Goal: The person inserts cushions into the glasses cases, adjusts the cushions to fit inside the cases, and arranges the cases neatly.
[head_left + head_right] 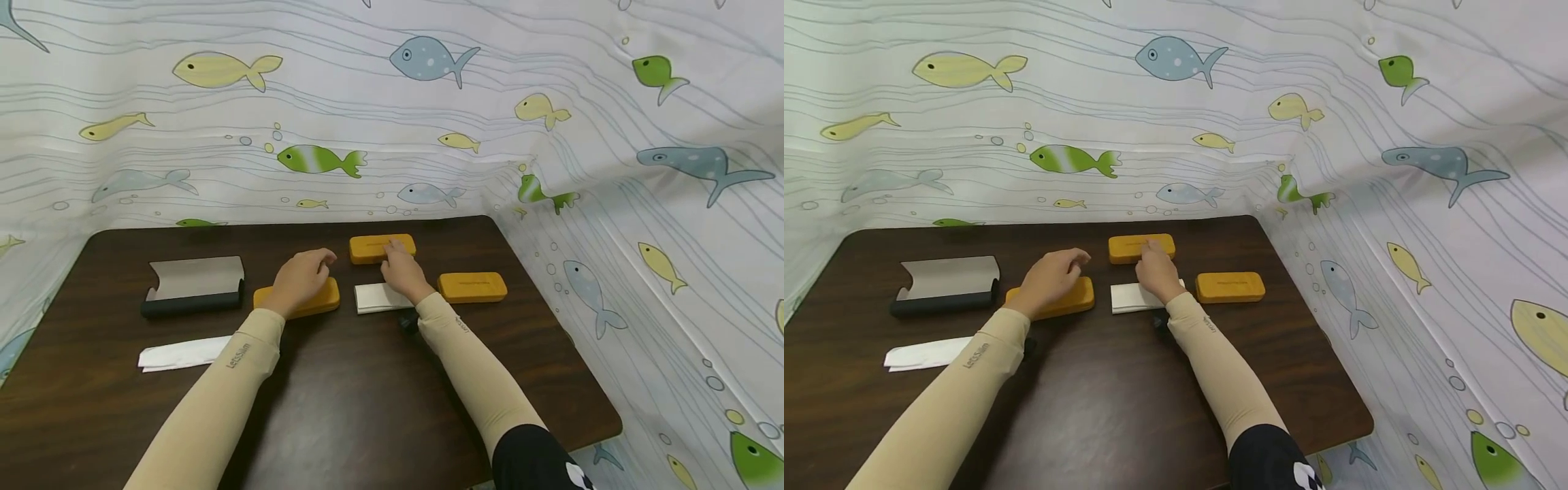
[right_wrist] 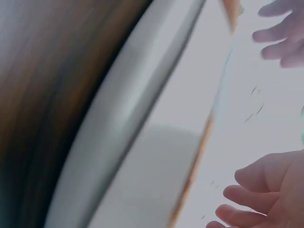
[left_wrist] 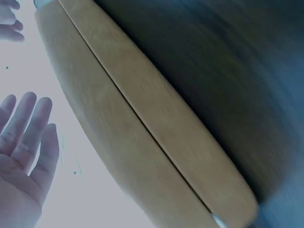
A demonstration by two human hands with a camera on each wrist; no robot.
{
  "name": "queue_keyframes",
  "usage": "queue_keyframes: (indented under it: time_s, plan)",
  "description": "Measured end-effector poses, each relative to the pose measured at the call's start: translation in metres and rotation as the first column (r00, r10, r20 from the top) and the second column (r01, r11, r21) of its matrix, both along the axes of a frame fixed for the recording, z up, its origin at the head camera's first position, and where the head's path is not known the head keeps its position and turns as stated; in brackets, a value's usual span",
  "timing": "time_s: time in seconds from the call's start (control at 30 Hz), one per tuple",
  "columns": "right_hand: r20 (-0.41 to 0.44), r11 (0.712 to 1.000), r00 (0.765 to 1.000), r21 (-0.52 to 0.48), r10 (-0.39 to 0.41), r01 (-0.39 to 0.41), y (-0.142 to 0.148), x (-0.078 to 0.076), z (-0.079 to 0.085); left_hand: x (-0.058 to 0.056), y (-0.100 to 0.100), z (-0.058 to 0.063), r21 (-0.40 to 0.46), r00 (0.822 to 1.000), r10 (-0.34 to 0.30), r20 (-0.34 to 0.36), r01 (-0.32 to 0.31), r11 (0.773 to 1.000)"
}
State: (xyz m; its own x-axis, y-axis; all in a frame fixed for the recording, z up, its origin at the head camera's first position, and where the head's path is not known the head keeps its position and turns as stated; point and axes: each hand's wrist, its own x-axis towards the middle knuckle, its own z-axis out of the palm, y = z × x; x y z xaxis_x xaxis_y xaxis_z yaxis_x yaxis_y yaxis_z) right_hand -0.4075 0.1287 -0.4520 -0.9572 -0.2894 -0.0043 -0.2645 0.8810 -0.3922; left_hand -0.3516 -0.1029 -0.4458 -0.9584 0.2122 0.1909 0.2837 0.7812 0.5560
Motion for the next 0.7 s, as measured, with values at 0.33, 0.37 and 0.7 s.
queue_keyframes:
  time_s: [0.33, 0.37, 0.7]
  plan:
    - [-0.013, 0.983, 0.984, -0.062, 0.175, -0.176, -0.053, 0.04, 0.015, 0.044, -0.053, 0.0, -0.005, 0.999, 0.046, -0.003, -0.046, 0.999]
    - [-0.011, 0.978, 0.98, -0.066, 0.198, -0.198, -0.058, 0.045, 0.017, 0.051, -0.062, 0.001, -0.006, 0.999, 0.053, 0.006, -0.053, 0.999]
    - [-0.039, 0.938, 0.939, -0.059, 0.34, -0.342, -0.103, 0.072, 0.019, 0.109, -0.133, 0.001, -0.052, 0.991, 0.112, 0.079, -0.108, 0.993]
